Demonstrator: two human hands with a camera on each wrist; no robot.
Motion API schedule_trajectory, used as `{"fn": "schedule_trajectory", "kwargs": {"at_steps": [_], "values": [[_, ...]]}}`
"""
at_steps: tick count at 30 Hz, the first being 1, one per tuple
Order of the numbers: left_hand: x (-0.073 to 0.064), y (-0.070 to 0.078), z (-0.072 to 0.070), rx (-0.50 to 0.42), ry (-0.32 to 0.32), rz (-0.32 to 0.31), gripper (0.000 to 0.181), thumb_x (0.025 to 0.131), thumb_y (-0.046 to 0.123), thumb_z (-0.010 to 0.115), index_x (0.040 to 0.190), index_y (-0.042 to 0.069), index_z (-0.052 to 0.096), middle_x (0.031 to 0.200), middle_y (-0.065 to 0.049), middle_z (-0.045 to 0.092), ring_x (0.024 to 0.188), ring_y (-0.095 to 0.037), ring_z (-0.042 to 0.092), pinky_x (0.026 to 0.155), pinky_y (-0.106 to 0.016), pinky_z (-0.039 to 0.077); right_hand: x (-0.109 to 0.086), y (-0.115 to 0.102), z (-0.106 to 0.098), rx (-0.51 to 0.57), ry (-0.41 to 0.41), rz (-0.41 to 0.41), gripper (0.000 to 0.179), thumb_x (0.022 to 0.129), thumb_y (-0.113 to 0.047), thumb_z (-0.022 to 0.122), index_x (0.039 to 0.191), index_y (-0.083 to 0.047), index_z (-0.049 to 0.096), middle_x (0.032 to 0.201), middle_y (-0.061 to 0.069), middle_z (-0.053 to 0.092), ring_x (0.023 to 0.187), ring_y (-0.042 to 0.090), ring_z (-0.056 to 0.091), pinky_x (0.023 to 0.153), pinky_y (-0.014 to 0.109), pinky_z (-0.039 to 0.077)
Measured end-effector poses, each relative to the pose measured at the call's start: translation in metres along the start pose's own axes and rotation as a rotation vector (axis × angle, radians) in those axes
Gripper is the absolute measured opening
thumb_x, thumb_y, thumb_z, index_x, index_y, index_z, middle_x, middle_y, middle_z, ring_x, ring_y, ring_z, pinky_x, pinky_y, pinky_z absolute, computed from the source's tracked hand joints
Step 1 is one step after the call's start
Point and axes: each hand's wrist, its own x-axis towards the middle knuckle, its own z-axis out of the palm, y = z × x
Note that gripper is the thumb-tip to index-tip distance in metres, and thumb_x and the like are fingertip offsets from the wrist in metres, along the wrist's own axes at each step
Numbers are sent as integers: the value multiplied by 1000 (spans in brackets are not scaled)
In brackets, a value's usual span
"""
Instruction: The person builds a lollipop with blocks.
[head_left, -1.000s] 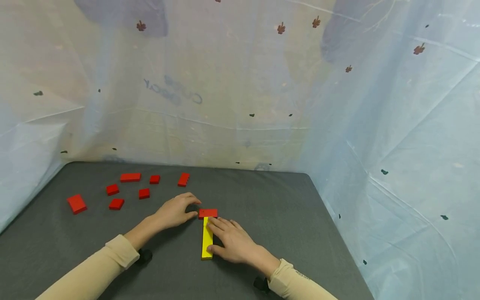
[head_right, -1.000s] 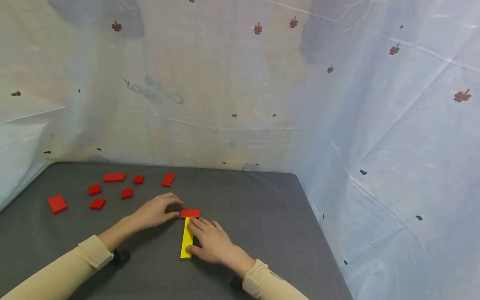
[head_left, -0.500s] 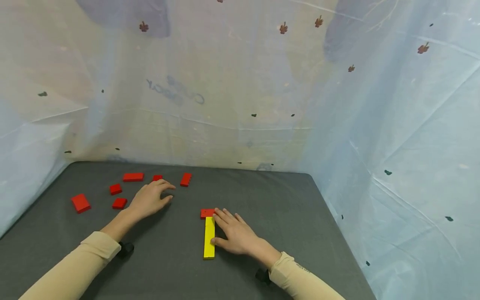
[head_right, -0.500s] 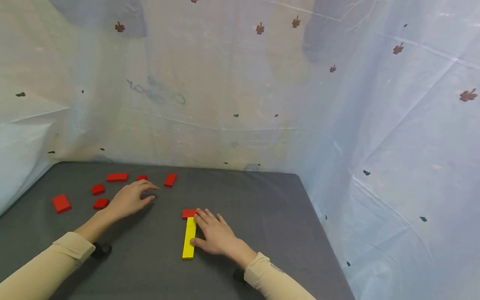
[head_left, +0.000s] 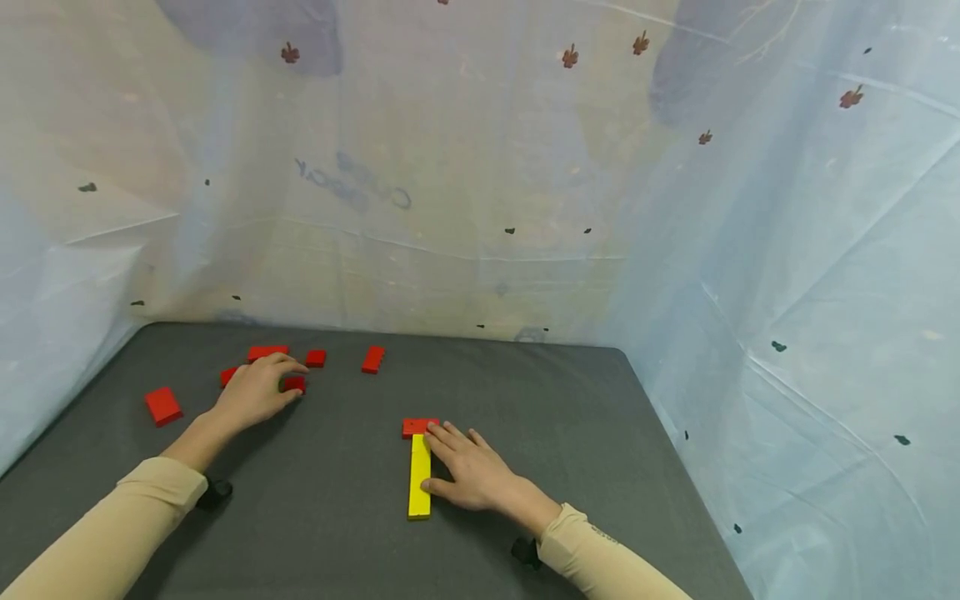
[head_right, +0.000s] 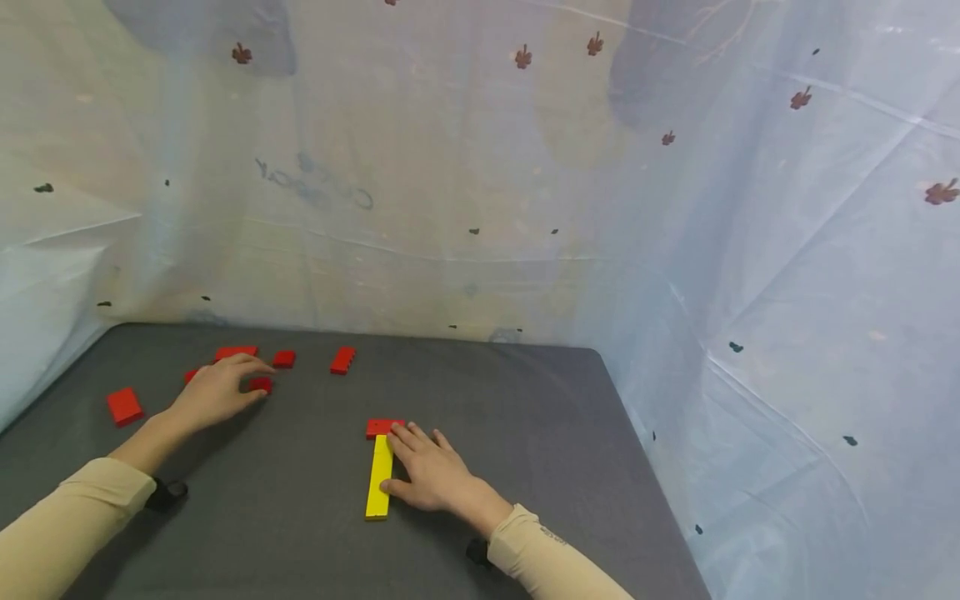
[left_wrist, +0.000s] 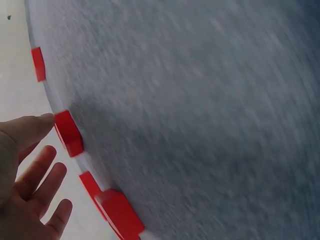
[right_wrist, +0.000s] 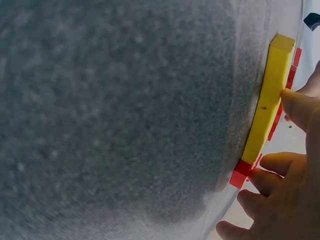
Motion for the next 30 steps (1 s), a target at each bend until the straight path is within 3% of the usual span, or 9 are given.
{"fn": "schedule_trajectory", "kwargs": {"at_steps": [11, 19, 30], "values": [[1, -12, 2, -66, -88, -20, 38, 92, 6, 77, 127, -7, 68, 136, -36, 55, 123, -54, 54, 97, -69, 47, 0, 0, 2, -28, -6, 0, 74, 105, -55, 55, 164, -17, 33, 172, -2, 21, 159, 19, 20, 124, 58, 25], [0, -9, 2, -70, -72, 1, 30, 92, 4, 76, 121, -6, 71, 129, -33, 60, 117, -53, 57, 94, -68, 48, 0, 0, 1, -37, -9, -16, 74, 105, -55, 54, 164, -16, 33, 172, -1, 21, 159, 20, 20, 124, 58, 26], [-1, -7, 5, -88, -69, -7, 30, 94, 5, 74, 122, -5, 71, 131, -34, 59, 119, -54, 56, 95, -69, 47, 1, 2, 2, -80, -12, -17, 74, 105, -56, 54, 164, -16, 35, 172, -1, 22, 158, 19, 21, 123, 57, 28]]}}
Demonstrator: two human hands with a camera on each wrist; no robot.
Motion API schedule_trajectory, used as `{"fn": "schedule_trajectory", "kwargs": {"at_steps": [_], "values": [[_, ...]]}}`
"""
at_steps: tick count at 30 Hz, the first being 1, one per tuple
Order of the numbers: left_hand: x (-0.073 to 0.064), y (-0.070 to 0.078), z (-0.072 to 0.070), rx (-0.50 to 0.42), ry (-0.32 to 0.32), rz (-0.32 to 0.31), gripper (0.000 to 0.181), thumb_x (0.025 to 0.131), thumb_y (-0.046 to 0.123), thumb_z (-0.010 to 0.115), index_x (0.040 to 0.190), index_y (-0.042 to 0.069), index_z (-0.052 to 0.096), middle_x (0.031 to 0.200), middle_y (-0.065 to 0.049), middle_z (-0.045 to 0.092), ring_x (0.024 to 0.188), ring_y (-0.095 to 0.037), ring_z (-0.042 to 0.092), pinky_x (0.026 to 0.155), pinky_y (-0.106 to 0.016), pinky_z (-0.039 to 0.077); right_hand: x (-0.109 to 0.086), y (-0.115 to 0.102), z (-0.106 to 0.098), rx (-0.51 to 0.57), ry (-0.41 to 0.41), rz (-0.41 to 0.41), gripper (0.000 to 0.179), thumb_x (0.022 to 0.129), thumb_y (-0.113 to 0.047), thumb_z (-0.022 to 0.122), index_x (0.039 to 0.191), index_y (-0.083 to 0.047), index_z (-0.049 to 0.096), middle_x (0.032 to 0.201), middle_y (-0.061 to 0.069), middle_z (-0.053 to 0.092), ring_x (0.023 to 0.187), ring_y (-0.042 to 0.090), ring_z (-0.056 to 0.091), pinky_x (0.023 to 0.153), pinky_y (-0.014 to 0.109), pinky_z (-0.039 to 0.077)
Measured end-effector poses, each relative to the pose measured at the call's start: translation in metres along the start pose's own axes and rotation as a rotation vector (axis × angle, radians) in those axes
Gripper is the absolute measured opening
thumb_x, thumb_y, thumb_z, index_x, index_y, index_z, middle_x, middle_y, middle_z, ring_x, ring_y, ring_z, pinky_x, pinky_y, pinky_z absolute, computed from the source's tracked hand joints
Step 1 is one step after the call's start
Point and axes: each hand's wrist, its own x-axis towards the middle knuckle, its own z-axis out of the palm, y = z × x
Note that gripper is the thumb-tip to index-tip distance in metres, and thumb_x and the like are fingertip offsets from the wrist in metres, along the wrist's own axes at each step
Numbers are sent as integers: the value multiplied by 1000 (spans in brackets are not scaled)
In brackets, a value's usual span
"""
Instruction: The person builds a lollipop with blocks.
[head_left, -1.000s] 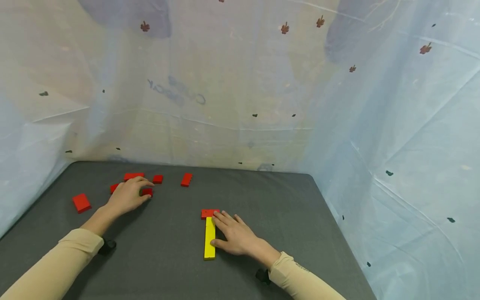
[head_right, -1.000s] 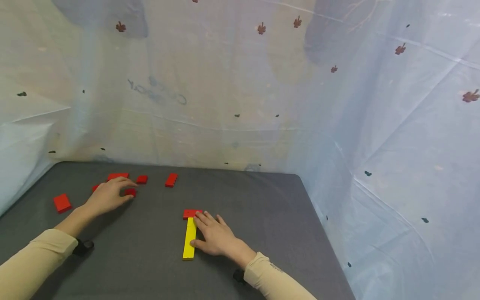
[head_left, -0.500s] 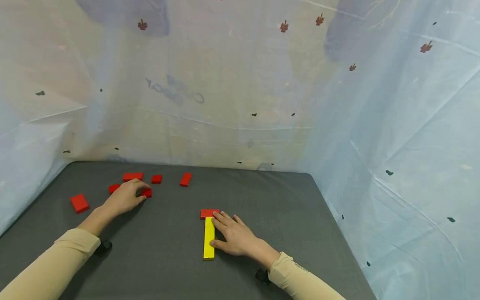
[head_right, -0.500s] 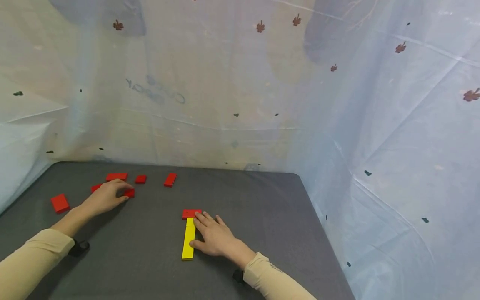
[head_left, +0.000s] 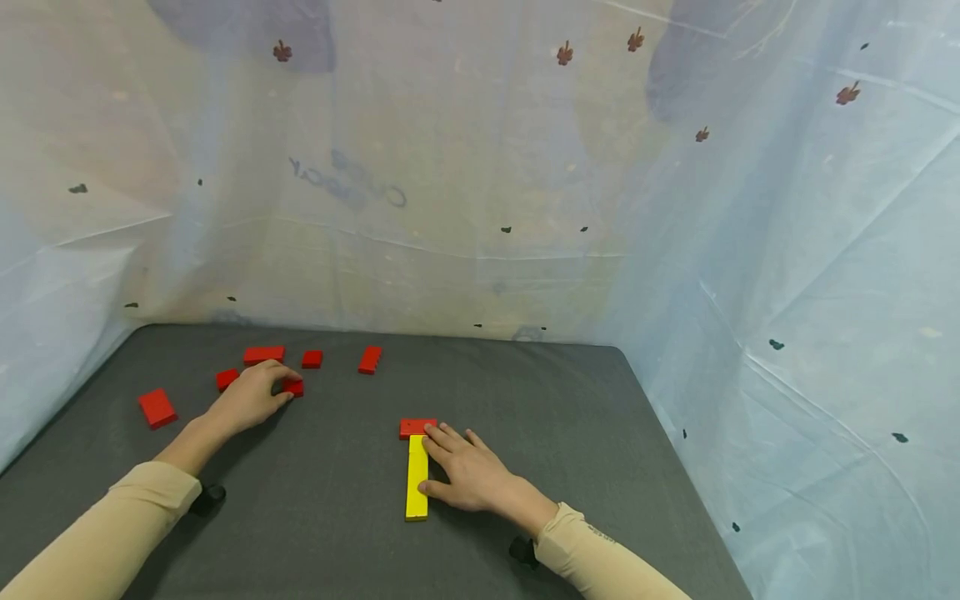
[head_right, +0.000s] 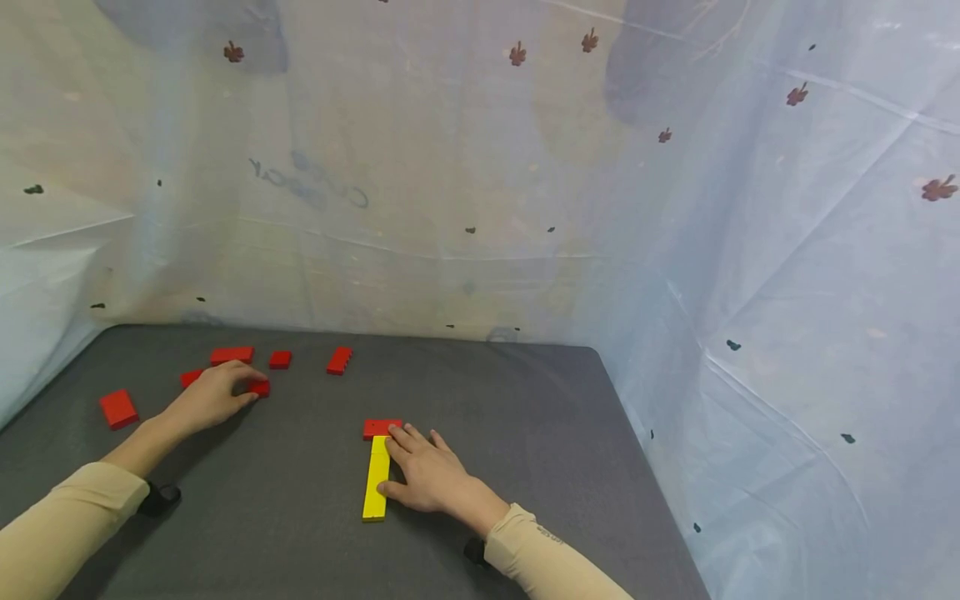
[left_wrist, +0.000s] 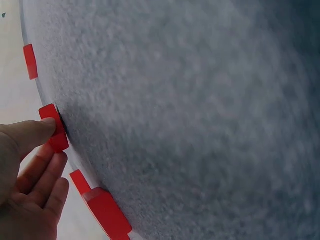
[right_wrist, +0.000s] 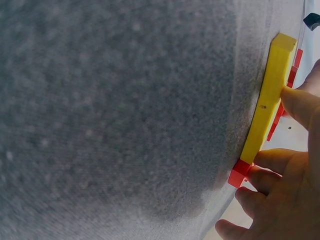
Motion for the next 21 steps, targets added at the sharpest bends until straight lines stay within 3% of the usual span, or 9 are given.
{"fn": "schedule_trajectory", "kwargs": {"at_steps": [8, 21], "values": [[1, 12, 2, -25, 56, 44, 29, 93, 3, 76, 120, -4, 72, 120, -25, 64, 109, -46, 63, 90, -63, 52, 0, 0, 0, 0, -1, 2, 74, 105, -56, 55, 164, -16, 35, 172, -2, 23, 158, 18, 21, 123, 56, 28], [8, 51, 6, -120, 70, 89, 31, 93, 3, 76, 124, -1, 72, 124, -22, 64, 112, -43, 64, 91, -62, 53, 0, -1, 1, 8, 3, 0, 73, 105, -56, 54, 163, -16, 36, 172, -1, 22, 158, 19, 22, 124, 55, 28]]}}
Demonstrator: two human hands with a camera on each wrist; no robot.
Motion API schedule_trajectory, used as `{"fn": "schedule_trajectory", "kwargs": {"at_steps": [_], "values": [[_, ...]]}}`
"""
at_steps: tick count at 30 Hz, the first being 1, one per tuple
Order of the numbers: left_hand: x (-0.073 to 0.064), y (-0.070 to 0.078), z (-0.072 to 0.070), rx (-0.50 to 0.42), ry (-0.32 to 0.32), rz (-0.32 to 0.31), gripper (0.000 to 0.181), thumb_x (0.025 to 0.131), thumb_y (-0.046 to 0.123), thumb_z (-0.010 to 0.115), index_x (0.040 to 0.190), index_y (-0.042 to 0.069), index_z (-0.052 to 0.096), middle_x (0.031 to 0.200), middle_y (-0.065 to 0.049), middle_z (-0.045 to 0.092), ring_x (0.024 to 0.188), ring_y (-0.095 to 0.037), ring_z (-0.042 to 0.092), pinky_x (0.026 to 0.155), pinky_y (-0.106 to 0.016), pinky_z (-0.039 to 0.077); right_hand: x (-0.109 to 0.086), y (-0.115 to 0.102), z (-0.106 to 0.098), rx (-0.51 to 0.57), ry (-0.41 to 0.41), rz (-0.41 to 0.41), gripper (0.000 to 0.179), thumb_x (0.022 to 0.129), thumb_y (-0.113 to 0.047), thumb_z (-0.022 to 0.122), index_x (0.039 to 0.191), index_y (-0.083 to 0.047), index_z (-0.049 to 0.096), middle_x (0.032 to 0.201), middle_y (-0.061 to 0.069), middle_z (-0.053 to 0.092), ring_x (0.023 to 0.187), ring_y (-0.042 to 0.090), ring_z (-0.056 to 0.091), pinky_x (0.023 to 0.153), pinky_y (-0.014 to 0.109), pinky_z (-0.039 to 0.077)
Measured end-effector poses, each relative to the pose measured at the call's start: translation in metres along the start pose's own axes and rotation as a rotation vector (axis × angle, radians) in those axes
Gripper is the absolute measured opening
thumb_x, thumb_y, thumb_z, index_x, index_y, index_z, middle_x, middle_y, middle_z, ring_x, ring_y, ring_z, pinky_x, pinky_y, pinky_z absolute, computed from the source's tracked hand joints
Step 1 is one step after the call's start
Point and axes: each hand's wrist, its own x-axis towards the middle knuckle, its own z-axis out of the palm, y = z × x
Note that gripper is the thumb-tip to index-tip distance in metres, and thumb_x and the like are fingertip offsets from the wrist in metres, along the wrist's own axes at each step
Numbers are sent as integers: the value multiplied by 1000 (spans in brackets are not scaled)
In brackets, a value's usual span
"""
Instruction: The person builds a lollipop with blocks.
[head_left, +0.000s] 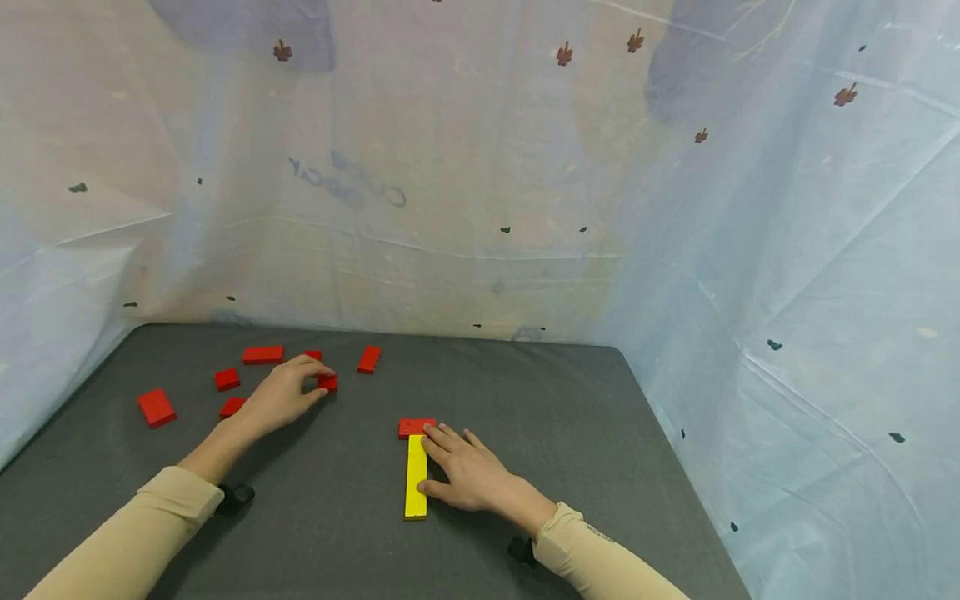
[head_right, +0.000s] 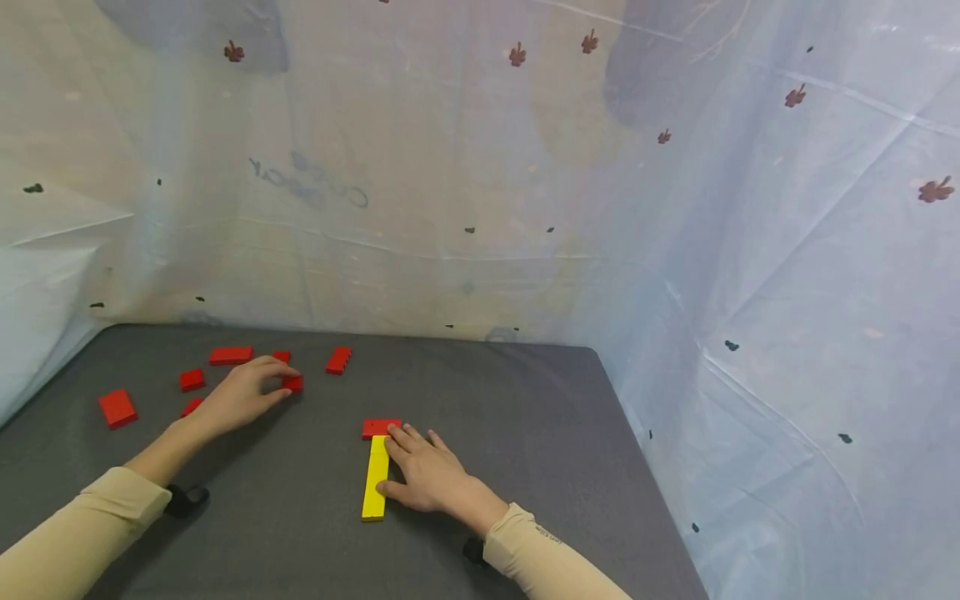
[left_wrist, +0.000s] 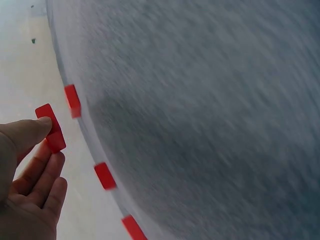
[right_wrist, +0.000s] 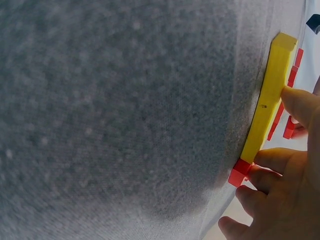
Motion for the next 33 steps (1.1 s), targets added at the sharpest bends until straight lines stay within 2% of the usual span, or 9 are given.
{"fn": "schedule_trajectory", "kwargs": {"at_steps": [7, 17, 25, 33], "values": [[7, 15, 15, -15, 7, 30, 30, 92, 4, 78, 122, 3, 74, 119, -15, 67, 110, -39, 66, 90, -58, 55, 0, 0, -1, -5, 3, -9, 73, 105, -54, 55, 163, -14, 36, 172, 1, 23, 158, 20, 23, 125, 48, 27], [13, 38, 33, -37, -13, 52, 29, 93, 6, 78, 121, 5, 75, 121, -13, 67, 109, -35, 65, 92, -57, 55, 1, -1, -2, -9, 2, -12, 73, 105, -54, 56, 162, -13, 37, 171, 2, 25, 158, 20, 24, 126, 44, 26], [21, 47, 48, -74, -26, 79, 28, 92, 8, 80, 119, 5, 75, 118, -10, 68, 106, -31, 68, 91, -52, 57, 2, -1, -1, 2, -11, 0, 73, 104, -53, 57, 162, -12, 39, 171, 2, 26, 158, 21, 24, 126, 44, 26], [31, 55, 62, -65, -78, 79, 28, 92, 11, 80, 120, 6, 75, 115, -7, 68, 105, -27, 67, 92, -50, 57, 2, -2, -2, 5, -12, -5, 73, 104, -52, 58, 161, -11, 39, 171, 3, 26, 158, 21, 23, 126, 44, 26]]}}
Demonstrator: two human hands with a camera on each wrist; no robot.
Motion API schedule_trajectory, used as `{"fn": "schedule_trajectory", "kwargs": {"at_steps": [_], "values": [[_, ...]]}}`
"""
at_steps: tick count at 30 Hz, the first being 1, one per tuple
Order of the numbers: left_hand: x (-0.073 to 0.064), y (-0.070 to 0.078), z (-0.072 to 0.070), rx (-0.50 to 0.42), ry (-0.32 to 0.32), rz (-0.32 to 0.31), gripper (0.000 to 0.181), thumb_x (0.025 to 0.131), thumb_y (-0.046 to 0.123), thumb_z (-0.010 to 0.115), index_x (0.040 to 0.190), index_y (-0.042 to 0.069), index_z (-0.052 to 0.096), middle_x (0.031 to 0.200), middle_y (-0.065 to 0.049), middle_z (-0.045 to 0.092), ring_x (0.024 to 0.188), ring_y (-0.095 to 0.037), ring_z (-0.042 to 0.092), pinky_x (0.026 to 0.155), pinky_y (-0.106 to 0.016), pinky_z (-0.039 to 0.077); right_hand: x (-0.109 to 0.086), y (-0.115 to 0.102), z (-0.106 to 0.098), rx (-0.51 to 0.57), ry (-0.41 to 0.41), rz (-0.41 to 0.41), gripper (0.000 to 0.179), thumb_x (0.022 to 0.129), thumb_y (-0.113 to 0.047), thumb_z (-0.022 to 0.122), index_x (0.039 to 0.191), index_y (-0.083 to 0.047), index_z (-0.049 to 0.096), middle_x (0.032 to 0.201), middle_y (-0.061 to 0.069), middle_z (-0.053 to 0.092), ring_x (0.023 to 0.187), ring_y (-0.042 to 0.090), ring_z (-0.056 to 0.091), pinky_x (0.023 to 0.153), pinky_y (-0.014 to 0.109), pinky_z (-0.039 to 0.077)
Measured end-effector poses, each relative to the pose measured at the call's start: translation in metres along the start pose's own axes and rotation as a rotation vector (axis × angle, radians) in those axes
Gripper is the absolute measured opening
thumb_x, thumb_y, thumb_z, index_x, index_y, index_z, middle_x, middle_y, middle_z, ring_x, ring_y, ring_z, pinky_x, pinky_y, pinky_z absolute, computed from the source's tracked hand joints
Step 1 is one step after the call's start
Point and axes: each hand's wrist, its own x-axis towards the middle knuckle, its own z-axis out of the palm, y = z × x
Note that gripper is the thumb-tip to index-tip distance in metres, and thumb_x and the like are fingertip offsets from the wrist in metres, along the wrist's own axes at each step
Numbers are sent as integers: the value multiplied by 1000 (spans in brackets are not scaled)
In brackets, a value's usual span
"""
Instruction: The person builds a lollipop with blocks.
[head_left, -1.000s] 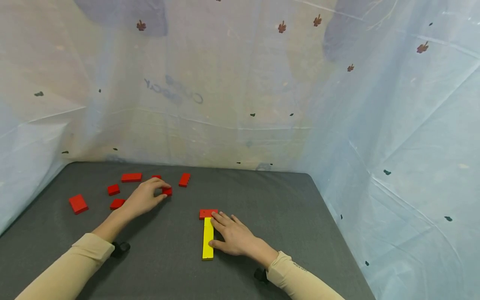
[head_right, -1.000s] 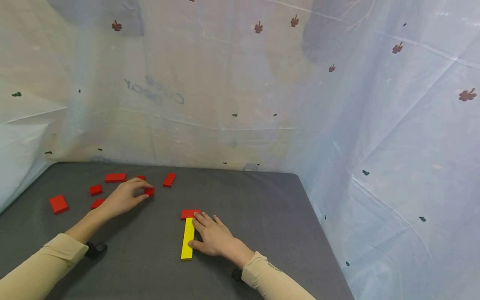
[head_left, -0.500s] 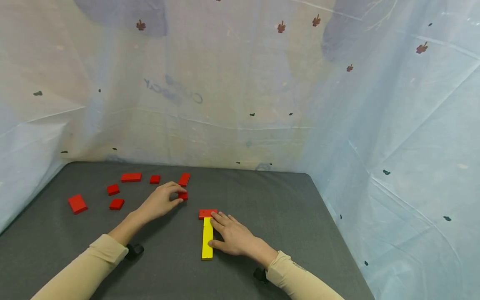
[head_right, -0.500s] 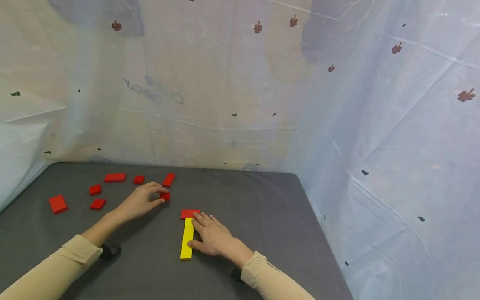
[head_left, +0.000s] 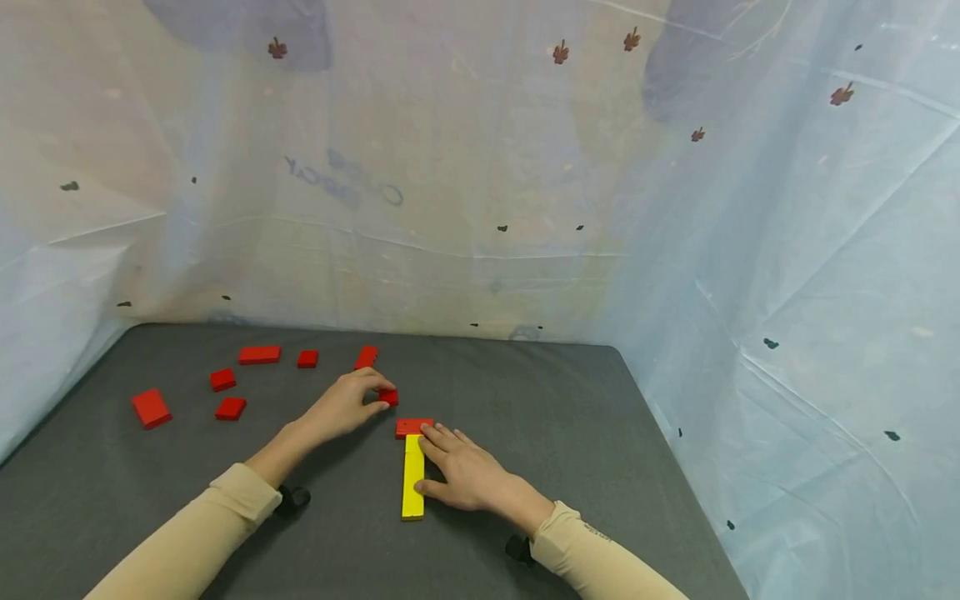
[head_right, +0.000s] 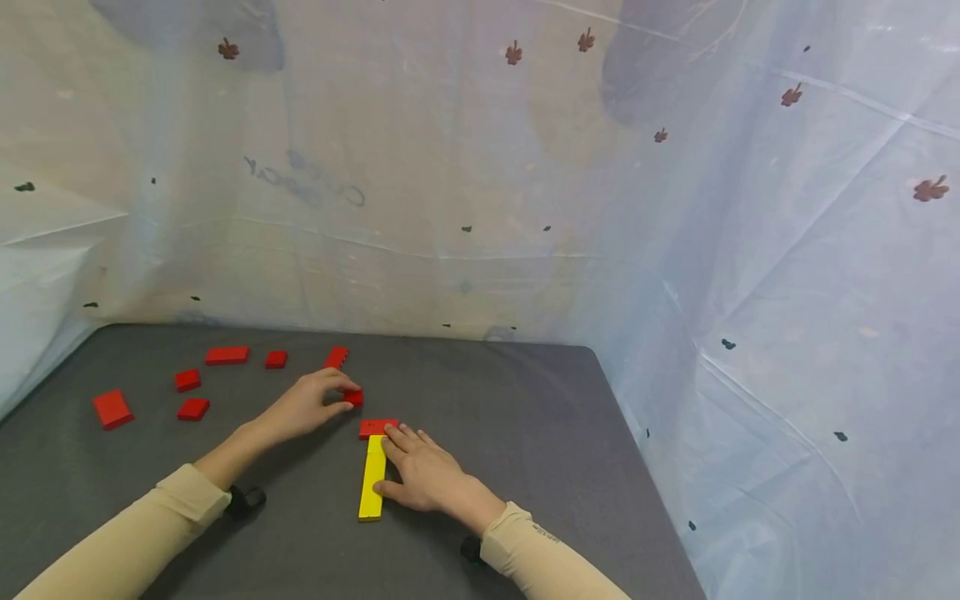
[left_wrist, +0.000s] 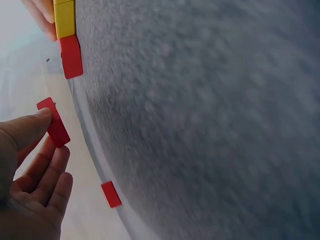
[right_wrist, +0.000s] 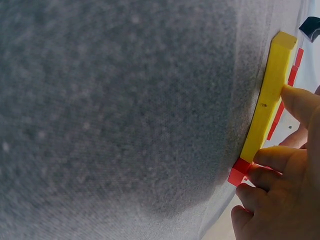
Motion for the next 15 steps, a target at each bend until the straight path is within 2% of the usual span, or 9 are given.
{"fn": "schedule_trajectory", "kwargs": {"at_steps": [3, 9, 15], "values": [[5, 3, 4, 1, -20, 8, 27, 92, 12, 81, 118, 6, 76, 115, -6, 68, 105, -26, 67, 93, -49, 58, 0, 0, 0, -2, 5, -1, 72, 105, -52, 58, 161, -11, 40, 171, 3, 27, 158, 21, 24, 126, 44, 26], [14, 9, 9, 6, -102, -7, 25, 94, 13, 79, 118, 8, 76, 116, -6, 68, 107, -26, 66, 95, -48, 57, -1, 0, -1, -18, 19, -14, 72, 105, -51, 58, 161, -10, 40, 170, 5, 29, 157, 22, 25, 126, 45, 27], [18, 12, 15, 1, -153, -9, 23, 94, 13, 78, 117, 9, 77, 114, -4, 68, 106, -25, 66, 95, -48, 56, -1, 1, -1, -25, 14, -20, 72, 105, -52, 57, 161, -10, 40, 170, 5, 28, 157, 22, 25, 126, 45, 27]]}}
